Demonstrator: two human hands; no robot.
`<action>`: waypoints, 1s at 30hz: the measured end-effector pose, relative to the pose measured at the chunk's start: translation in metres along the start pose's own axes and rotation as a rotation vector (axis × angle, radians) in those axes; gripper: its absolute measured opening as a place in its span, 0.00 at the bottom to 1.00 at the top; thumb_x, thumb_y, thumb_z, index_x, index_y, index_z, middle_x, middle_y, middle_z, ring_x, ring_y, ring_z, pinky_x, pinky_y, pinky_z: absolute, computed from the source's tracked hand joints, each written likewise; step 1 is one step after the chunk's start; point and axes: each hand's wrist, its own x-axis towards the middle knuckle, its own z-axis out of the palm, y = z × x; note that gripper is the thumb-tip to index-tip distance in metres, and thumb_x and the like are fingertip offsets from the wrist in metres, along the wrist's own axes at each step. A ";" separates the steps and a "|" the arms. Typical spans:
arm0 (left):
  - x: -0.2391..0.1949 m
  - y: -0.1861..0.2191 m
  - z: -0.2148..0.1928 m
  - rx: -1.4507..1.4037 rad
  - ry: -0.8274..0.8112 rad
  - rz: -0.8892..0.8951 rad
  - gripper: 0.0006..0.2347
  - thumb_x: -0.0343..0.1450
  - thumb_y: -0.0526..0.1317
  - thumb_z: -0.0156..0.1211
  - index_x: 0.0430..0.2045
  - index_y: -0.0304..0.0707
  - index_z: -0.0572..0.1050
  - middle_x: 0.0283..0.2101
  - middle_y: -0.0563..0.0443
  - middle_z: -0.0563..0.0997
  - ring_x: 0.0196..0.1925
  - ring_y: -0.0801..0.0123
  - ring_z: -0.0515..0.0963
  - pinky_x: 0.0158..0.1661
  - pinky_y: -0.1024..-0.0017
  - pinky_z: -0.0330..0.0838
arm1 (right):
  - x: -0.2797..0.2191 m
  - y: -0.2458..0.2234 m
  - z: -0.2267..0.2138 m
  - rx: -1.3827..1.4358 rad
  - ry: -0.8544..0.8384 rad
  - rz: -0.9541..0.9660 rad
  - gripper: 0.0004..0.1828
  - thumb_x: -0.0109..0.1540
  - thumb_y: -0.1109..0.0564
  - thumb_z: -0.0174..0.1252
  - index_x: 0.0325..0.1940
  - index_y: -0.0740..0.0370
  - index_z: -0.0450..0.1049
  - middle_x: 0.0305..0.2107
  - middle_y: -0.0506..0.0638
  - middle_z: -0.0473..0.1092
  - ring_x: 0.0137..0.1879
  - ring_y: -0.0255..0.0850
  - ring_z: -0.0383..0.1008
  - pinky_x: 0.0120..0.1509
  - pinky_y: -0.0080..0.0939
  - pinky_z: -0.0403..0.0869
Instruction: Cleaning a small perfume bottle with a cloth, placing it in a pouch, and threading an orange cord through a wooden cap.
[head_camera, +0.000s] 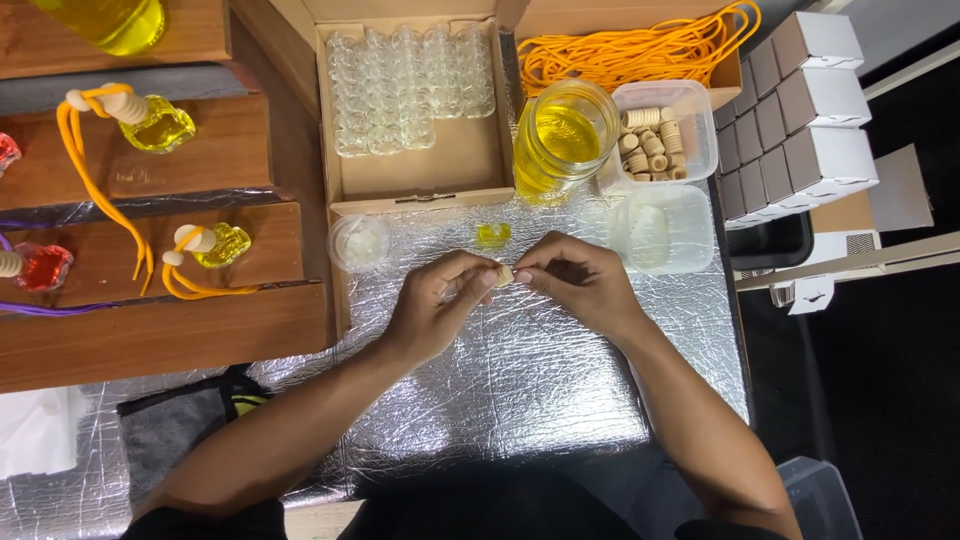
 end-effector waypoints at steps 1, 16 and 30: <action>0.000 0.001 0.000 -0.003 0.002 -0.028 0.11 0.78 0.39 0.52 0.41 0.29 0.79 0.28 0.42 0.80 0.30 0.66 0.82 0.31 0.72 0.75 | 0.001 -0.002 0.001 -0.027 0.001 -0.020 0.06 0.59 0.72 0.65 0.40 0.71 0.80 0.24 0.56 0.74 0.31 0.36 0.72 0.37 0.39 0.73; 0.007 0.007 -0.005 -0.005 -0.076 -0.116 0.14 0.80 0.43 0.47 0.34 0.32 0.78 0.23 0.44 0.81 0.27 0.70 0.77 0.30 0.73 0.73 | -0.007 -0.001 0.011 -0.578 0.013 -0.444 0.15 0.57 0.65 0.70 0.47 0.65 0.78 0.33 0.54 0.74 0.32 0.47 0.77 0.34 0.45 0.77; 0.004 0.007 -0.002 -0.094 -0.090 -0.074 0.12 0.78 0.40 0.50 0.46 0.27 0.75 0.34 0.37 0.83 0.34 0.62 0.83 0.34 0.68 0.77 | -0.009 0.000 0.008 -0.547 -0.018 -0.409 0.14 0.58 0.66 0.67 0.47 0.66 0.79 0.32 0.56 0.76 0.31 0.47 0.76 0.34 0.45 0.77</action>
